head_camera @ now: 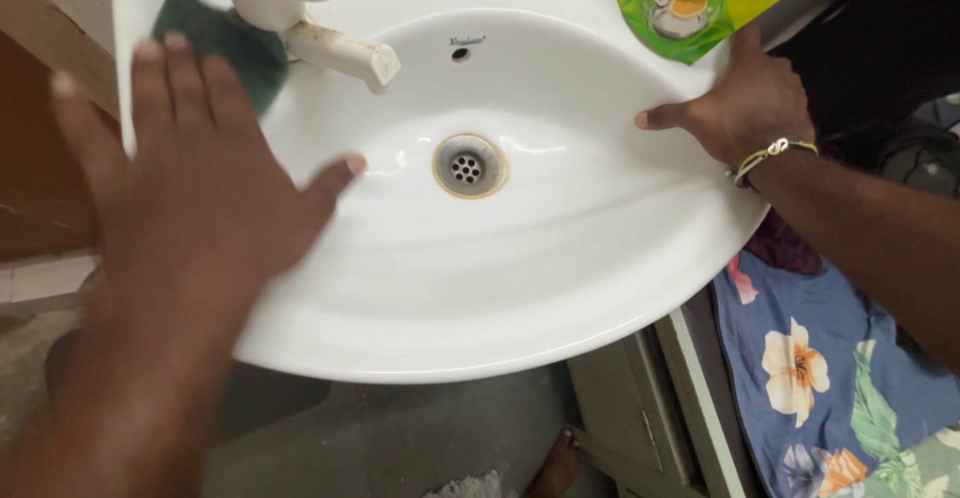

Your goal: The person cleans a white ceramic sink bowl using a green scouring pad, wiping the interior surfaces and around the faucet.

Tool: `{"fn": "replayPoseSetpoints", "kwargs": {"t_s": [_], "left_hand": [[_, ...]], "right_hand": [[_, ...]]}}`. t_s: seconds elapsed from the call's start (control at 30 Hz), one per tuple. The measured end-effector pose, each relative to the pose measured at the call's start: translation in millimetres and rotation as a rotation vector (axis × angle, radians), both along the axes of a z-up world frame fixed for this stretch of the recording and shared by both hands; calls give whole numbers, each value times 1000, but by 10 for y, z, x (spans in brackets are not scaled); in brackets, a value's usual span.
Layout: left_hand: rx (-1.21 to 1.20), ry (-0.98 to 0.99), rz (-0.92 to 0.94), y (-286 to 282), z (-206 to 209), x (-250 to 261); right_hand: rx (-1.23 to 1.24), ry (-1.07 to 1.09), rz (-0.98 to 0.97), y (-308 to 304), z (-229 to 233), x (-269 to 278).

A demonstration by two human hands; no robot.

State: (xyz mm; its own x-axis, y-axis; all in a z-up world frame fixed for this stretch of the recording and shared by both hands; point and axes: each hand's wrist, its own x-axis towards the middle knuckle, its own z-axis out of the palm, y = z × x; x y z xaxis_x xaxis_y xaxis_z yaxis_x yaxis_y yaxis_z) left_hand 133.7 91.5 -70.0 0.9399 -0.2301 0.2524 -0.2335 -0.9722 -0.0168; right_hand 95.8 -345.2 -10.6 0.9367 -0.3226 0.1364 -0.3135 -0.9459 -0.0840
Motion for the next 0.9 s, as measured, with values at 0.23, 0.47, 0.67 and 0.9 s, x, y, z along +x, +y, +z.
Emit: {"fn": "replayPoseSetpoints", "kwargs": {"t_s": [0.23,0.47,0.67,0.9], "left_hand": [[13,181,58,-118,275,296],[-35,14,37,-357,197,-687],[312,473,102,-533,674,-1166],[74,944,-130,-797,881,-1174]], "right_hand": [[3,0,-8,-11,-8,16],[-2,-7,16,-55,-54,0],[-10,-17,23,-79,-58,1],[-5,-24,43,-54,-48,6]]}}
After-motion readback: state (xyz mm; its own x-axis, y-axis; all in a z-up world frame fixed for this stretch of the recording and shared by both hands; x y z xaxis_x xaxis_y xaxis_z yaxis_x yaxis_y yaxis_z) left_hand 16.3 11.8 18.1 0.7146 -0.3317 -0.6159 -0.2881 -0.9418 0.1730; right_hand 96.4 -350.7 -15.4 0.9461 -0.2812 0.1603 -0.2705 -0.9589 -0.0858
